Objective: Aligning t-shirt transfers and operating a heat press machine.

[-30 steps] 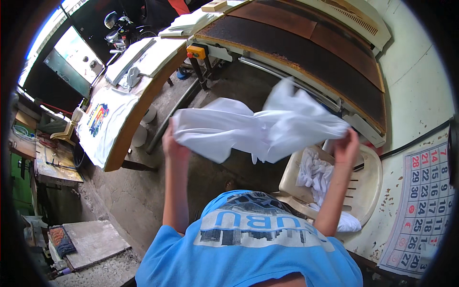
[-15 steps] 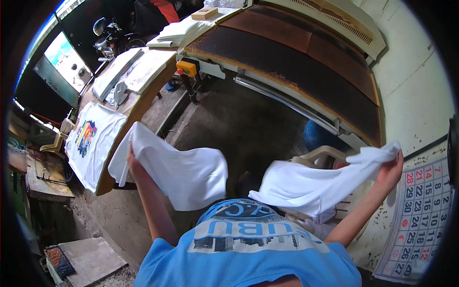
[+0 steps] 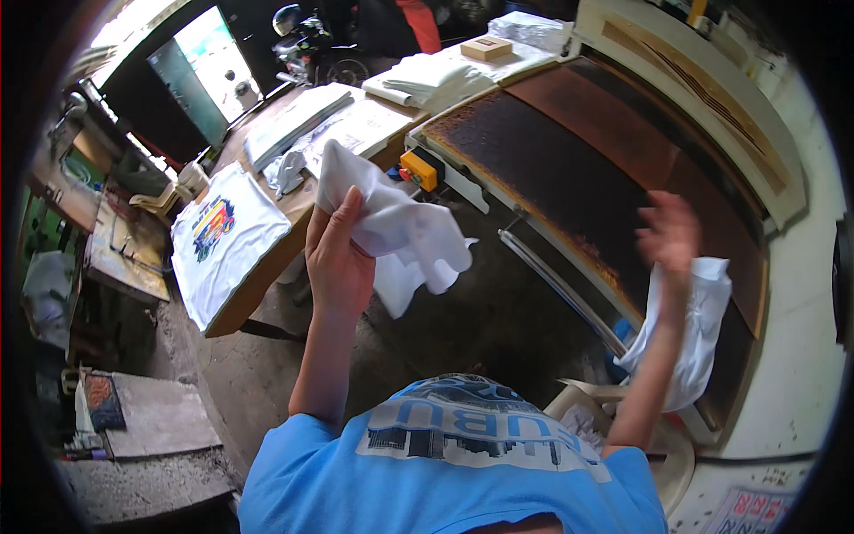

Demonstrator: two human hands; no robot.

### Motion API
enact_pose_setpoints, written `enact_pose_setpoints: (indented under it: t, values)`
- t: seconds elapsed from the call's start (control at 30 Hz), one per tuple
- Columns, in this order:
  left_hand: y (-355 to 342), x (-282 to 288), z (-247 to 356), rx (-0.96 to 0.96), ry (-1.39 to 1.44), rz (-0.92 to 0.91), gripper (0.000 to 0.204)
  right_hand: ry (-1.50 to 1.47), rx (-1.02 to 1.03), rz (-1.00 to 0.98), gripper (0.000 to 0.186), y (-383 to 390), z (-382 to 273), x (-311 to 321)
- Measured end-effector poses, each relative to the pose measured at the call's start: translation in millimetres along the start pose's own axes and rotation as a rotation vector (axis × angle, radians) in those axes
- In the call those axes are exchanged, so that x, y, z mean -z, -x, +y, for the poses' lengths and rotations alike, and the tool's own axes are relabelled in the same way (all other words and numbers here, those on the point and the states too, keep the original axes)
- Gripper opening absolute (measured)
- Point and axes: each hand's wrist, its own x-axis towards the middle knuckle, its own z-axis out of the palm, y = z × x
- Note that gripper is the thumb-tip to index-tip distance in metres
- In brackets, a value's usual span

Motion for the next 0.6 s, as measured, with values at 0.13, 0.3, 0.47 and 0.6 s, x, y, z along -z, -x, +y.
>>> enact_pose_setpoints:
  t: [0.13, 0.3, 0.47, 0.6]
  values:
    - [-5, -22, 6, -0.088, -0.043, -0.048, 0.034, 0.270, 0.092, -0.382, 0.078, -14, 47, -111]
    - [-33, -30, 20, -0.101, -0.149, -0.022, 0.036, 0.438, 0.313, -0.511, 0.034, -40, 69, -148]
    - [-156, 8, 5, -0.106, -0.465, -0.096, 0.029, -0.179, -0.375, -0.376, 0.008, -83, 73, -100]
    - [-290, -32, -75, -0.186, -0.339, -0.486, 0.043, -0.116, -0.236, 0.170, 0.012, -148, 77, -40]
